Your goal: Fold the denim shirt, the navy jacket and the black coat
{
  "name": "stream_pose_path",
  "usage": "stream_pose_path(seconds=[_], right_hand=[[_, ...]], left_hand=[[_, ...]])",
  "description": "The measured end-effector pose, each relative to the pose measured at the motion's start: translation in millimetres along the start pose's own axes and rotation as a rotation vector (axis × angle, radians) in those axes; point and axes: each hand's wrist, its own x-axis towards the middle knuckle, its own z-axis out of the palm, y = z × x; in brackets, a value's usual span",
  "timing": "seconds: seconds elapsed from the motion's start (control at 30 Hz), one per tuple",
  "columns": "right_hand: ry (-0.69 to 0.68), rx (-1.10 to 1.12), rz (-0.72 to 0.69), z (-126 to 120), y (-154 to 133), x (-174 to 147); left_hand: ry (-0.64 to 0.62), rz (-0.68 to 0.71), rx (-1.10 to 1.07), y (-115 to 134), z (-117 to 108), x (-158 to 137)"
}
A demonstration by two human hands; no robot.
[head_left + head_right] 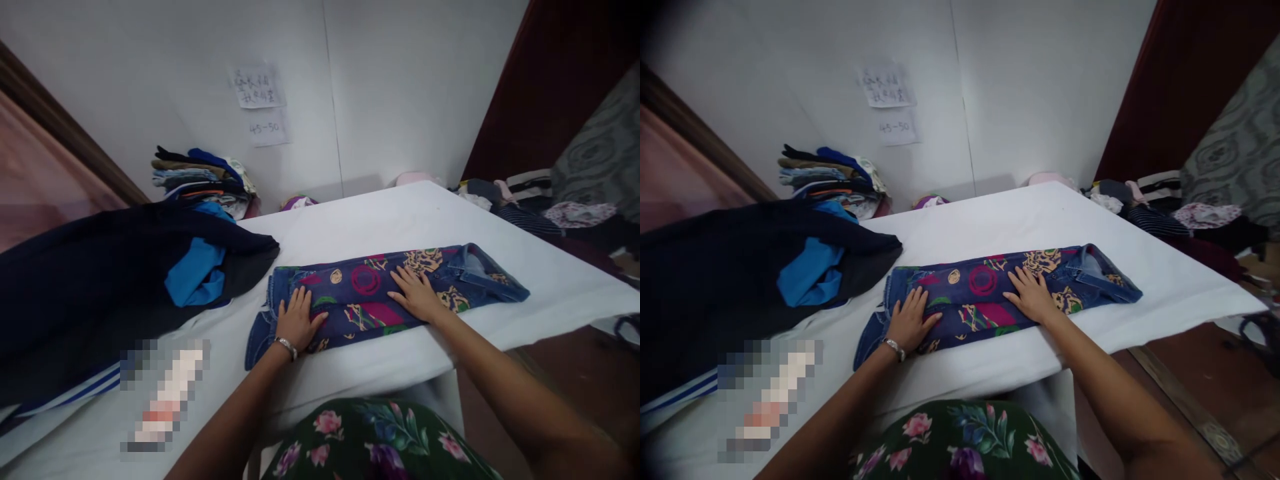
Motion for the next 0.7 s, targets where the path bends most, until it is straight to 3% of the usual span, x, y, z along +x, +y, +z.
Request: stream_pose_path(seconds=[0.2, 0.37, 0.5, 0.7], right_hand=[[-0.003, -0.018, 0.015, 0, 17, 2], [0.009, -0.106, 0.161, 0, 50, 2], [-0.025, -0.137, 0.185, 5, 59, -1], [-0.024, -0.133, 0.199, 2, 53, 1]], left_hand=[[-0.008, -0.019, -0.038, 0, 4, -4], [-0.01, -0.031, -0.104, 1, 1, -5], [-0.016, -0.031, -0.2, -3, -4, -7], [0.065, -0.226, -0.149, -41, -16, -7]])
